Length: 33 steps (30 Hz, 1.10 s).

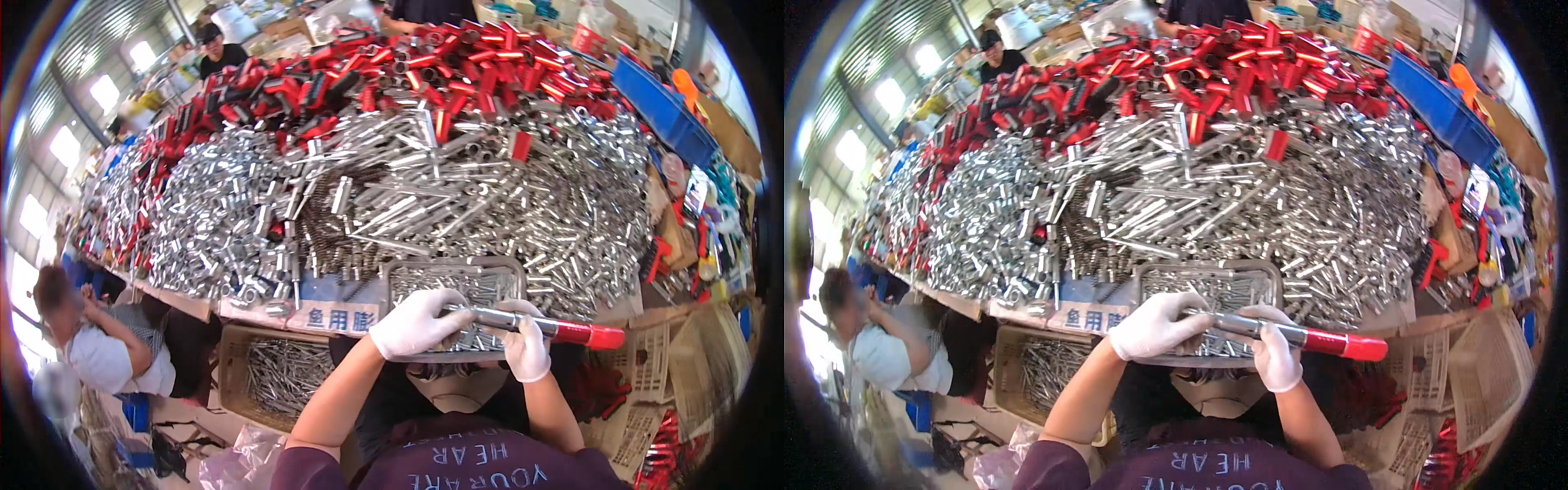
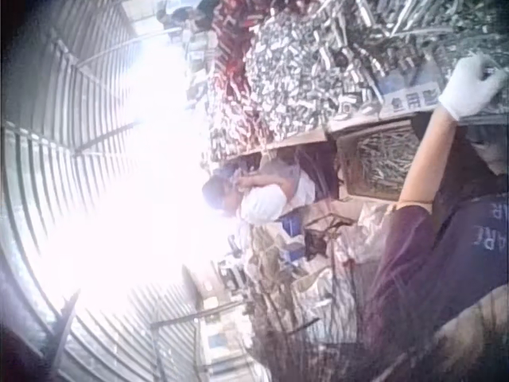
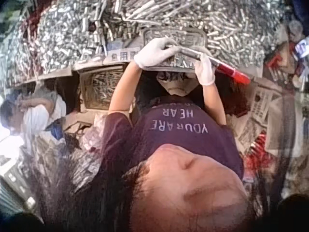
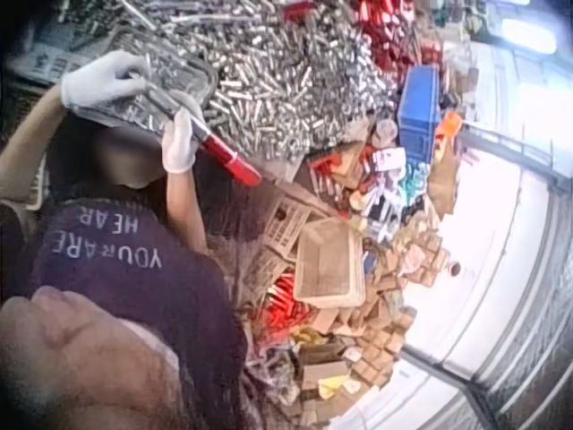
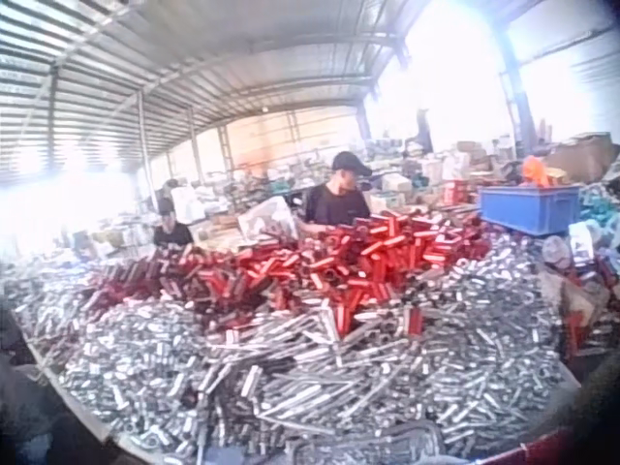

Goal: The person assembles hand tools by picking small metal pins from a tray, inserting internal components into metal tubes, and attaching red handles by hand.

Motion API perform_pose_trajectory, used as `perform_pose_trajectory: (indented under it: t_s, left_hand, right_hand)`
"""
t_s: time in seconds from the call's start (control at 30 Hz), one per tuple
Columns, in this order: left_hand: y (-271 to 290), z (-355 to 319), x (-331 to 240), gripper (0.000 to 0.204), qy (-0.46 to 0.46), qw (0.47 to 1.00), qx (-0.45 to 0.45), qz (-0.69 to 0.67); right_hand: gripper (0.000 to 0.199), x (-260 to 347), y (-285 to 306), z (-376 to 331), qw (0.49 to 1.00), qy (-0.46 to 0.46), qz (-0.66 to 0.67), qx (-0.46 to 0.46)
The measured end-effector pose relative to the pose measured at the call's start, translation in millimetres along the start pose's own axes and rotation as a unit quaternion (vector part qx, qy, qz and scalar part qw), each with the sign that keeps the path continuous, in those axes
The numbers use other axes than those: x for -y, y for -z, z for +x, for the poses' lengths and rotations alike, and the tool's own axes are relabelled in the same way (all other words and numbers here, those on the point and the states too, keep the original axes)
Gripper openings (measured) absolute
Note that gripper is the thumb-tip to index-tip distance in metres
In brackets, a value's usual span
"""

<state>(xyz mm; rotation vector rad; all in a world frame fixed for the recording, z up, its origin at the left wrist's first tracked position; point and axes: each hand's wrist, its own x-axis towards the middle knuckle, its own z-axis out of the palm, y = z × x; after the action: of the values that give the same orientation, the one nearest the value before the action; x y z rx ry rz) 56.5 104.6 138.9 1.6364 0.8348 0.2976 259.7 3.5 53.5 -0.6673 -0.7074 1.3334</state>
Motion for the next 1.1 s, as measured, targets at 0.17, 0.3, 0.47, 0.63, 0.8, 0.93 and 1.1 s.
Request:
perform_pose_trajectory:
  t_s: [0.17, 0.3, 0.47, 0.63, 0.8, 0.93, 1.1]
  left_hand:
    - [1, -13, 8, 0.03, -0.157, 0.959, -0.145, 0.188]
    - [37, -27, 7, 0.039, -0.198, 0.866, -0.337, 0.312]
    - [149, -57, 84, 0.029, 0.166, 0.655, -0.494, 0.547]
    - [176, -53, 125, 0.027, 0.164, 0.673, -0.489, 0.53]
    - [114, -28, 54, 0.032, -0.027, 0.842, -0.487, 0.228]
    - [44, -48, 11, 0.029, -0.071, 0.95, -0.216, 0.215]
    - [8, -27, 14, 0.027, -0.131, 0.947, -0.145, 0.256]
  right_hand:
    - [0.037, -11, -10, 10, 0.998, -0.028, 0.055, -0.026]
    - [0.04, -13, -9, 17, 0.999, -0.022, 0.024, -0.03]
    - [0.042, -17, -12, 16, 0.999, -0.019, -0.011, -0.042]
    - [0.041, -17, -4, 12, 0.999, -0.018, -0.006, -0.045]
    - [0.03, -8, -2, 12, 1.0, -0.018, 0.003, -0.014]
    - [0.028, -15, -10, 19, 0.995, -0.06, 0.079, 0.006]
    - [0.03, -9, -8, 15, 0.997, -0.069, -0.021, 0.033]
